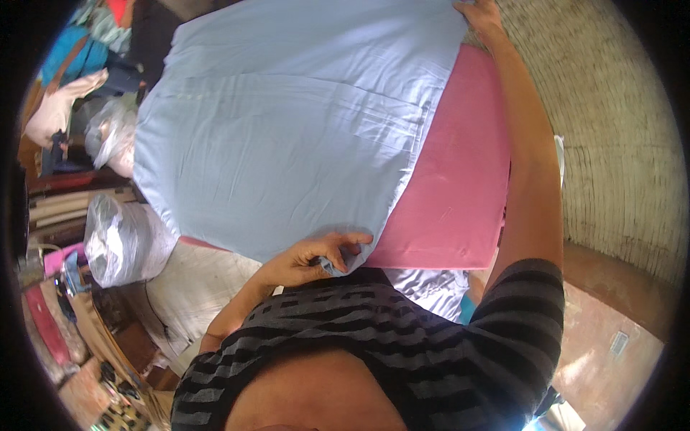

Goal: The person irons a blue shirt on a padded surface, moving the iron across the fabric and adjusting the shirt several times, then lifts the shirt and sits down.

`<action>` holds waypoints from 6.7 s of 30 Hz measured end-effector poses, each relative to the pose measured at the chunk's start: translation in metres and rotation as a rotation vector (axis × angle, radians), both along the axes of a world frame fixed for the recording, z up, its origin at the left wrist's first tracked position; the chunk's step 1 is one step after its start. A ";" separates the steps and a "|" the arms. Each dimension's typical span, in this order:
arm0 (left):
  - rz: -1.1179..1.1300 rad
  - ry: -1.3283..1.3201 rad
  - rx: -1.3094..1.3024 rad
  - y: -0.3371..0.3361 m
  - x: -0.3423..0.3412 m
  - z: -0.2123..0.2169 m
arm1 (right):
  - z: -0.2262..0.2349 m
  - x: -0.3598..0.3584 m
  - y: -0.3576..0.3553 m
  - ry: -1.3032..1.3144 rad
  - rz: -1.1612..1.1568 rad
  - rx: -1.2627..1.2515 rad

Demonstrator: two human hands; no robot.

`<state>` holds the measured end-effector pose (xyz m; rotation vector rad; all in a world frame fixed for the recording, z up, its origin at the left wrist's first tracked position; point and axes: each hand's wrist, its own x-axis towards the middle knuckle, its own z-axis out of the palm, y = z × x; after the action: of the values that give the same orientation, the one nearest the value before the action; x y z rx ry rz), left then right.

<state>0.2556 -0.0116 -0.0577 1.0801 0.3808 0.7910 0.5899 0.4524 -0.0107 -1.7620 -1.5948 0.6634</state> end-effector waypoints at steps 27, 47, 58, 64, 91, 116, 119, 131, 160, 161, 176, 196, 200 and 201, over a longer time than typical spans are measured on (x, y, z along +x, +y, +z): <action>0.870 1.723 0.911 0.159 -0.154 -0.029 | -0.077 -0.078 -0.274 -0.850 0.165 0.184; 1.540 1.664 0.650 0.112 -0.357 -0.035 | -0.085 -0.064 -0.265 -0.844 0.260 0.283; 1.575 1.754 0.165 0.097 -0.413 -0.036 | -0.089 -0.059 -0.264 -0.855 0.233 0.250; 1.523 1.584 0.791 0.135 -0.368 -0.020 | -0.085 -0.064 -0.266 -0.873 0.209 0.212; 1.263 1.103 1.098 0.243 -0.176 0.000 | -0.074 -0.069 -0.278 -0.821 0.123 0.176; 0.561 1.065 1.203 0.200 0.133 -0.029 | -0.015 0.029 -0.308 -0.193 0.140 0.304; 0.553 1.088 1.214 0.199 0.128 -0.025 | 0.001 0.095 -0.332 -0.847 -0.246 0.578; 0.594 0.987 1.233 0.204 0.129 -0.024 | 0.021 0.147 -0.300 0.035 -0.286 -0.208; 0.819 1.637 1.089 0.206 -0.066 -0.045 | 0.026 -0.065 -0.275 -0.240 0.191 0.045; 0.830 1.653 1.083 0.205 -0.065 -0.044 | 0.022 -0.057 -0.287 -0.267 0.251 0.100; 0.752 1.510 1.127 0.209 -0.078 -0.040 | 0.040 -0.130 -0.223 -0.258 0.258 -0.172; 0.771 1.487 1.119 0.207 -0.081 -0.040 | 0.039 -0.158 -0.204 -0.066 0.227 -0.216; 0.804 1.453 1.104 0.207 -0.082 -0.040 | 0.047 -0.138 -0.256 -0.149 0.210 -0.267; 0.807 1.449 1.105 0.207 -0.080 -0.038 | 0.039 -0.125 -0.266 -0.197 0.213 -0.214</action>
<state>0.1760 0.1957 -0.0960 2.5578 1.8229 0.7669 0.4650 0.1863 0.0285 -1.8734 -1.9269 0.8069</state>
